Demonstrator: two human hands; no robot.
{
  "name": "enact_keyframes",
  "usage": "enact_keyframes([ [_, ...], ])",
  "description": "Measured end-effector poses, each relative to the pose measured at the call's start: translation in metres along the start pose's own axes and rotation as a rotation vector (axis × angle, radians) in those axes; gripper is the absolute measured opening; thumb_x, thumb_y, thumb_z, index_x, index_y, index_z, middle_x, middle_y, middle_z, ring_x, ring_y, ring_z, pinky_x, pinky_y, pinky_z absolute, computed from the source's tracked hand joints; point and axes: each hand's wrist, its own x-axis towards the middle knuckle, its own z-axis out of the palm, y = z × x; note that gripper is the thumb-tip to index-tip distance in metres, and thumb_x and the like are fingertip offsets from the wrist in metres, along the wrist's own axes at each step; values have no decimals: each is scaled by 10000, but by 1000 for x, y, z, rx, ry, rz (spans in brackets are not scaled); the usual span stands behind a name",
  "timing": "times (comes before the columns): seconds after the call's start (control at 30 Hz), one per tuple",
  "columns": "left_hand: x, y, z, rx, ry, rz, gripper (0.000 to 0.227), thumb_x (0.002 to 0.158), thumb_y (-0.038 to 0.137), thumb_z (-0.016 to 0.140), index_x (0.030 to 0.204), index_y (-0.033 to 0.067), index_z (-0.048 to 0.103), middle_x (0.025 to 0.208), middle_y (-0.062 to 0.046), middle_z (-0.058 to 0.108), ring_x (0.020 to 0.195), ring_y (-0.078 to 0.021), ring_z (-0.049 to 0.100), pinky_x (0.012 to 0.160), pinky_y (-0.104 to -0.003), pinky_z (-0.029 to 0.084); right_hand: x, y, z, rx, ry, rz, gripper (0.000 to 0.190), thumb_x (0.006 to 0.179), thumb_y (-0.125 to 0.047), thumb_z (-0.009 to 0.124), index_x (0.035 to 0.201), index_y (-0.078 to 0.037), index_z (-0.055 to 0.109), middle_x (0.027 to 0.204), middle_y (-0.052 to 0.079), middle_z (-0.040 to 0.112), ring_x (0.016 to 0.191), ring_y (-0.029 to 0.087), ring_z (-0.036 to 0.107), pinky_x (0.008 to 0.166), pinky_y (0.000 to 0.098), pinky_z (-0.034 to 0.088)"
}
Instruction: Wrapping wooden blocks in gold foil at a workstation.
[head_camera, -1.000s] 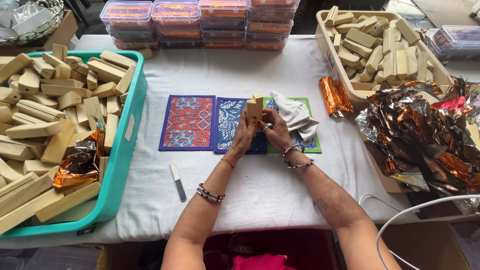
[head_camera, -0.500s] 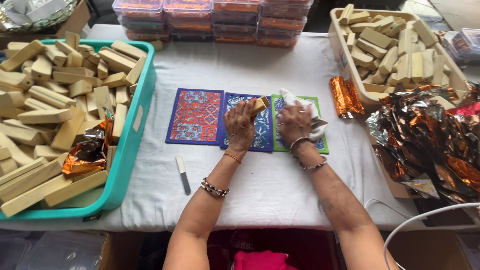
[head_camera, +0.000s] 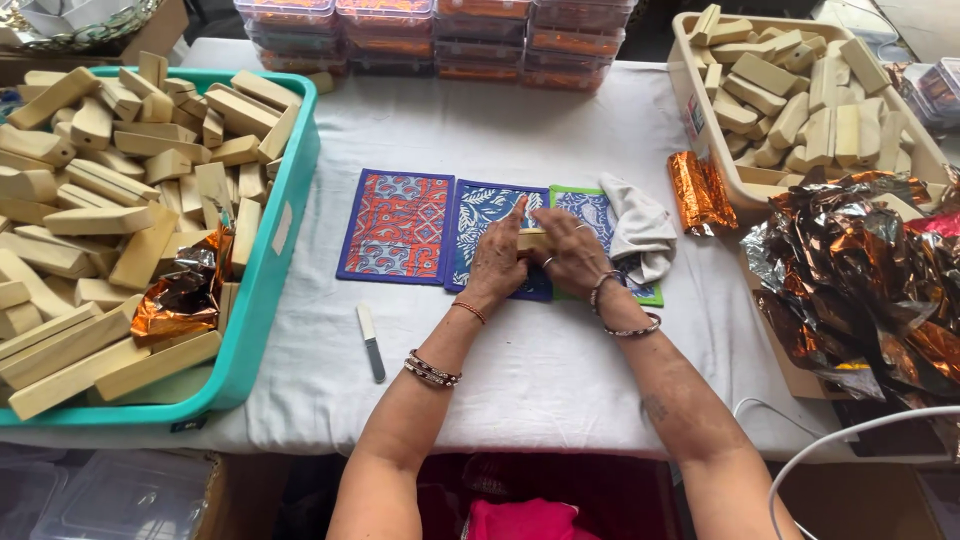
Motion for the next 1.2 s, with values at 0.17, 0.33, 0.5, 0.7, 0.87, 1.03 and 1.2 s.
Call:
enact_keyframes([
  [0.17,11,-31,24,-475,83,-28,870,717,1,704,1509,90,355,1391,-174,589,1311,-321,545,1142,-409,440,-1,-4,-1,33,-153,-4,570,940,-270,703,1464,-137,521,1408,165,565,1373,377,472,1136,482,395],
  [0.33,11,-29,19,-1048,21,-186,760,758,47,559,1490,116,365,1487,-145,481,1435,-230,438,1168,-371,428,1,-11,0,73,-181,-5,592,928,-242,701,1475,-128,504,1448,141,526,1371,368,466,1127,464,403],
  [0.5,8,-25,25,-308,20,-112,555,836,-35,548,1368,122,538,1286,-144,675,1246,-315,594,1117,-403,482,0,-11,2,-6,-158,-1,639,876,-246,730,1454,-112,492,1446,119,543,1317,348,505,1097,476,418],
  [0.7,2,-2,2,-228,75,-26,664,775,-112,615,1395,115,541,1210,-124,685,1165,-326,609,1051,-422,494,-3,-7,3,-51,-162,6,658,822,-219,757,1436,-134,536,1365,110,594,1274,351,547,1071,482,435],
  [0.87,-2,3,-1,-225,136,48,587,734,-77,671,1288,86,565,1238,-147,653,1201,-354,584,1054,-443,481,-1,-6,6,-22,-144,18,628,809,-215,765,1395,-123,557,1338,119,601,1216,360,576,1029,481,460],
  [1.03,-6,26,-23,-134,258,190,510,806,-102,599,1278,90,575,1368,-142,594,1280,-340,583,1112,-427,495,-4,-8,5,-6,-124,12,600,811,-175,743,1386,-129,576,1326,118,608,1202,354,589,1015,473,477],
  [1.2,-13,53,-96,-25,355,259,394,884,16,686,1257,132,635,1405,-149,568,1306,-328,570,1056,-403,531,-3,-13,-2,-21,-137,65,563,849,-218,751,1381,-137,584,1328,114,612,1224,340,582,1034,468,472],
])
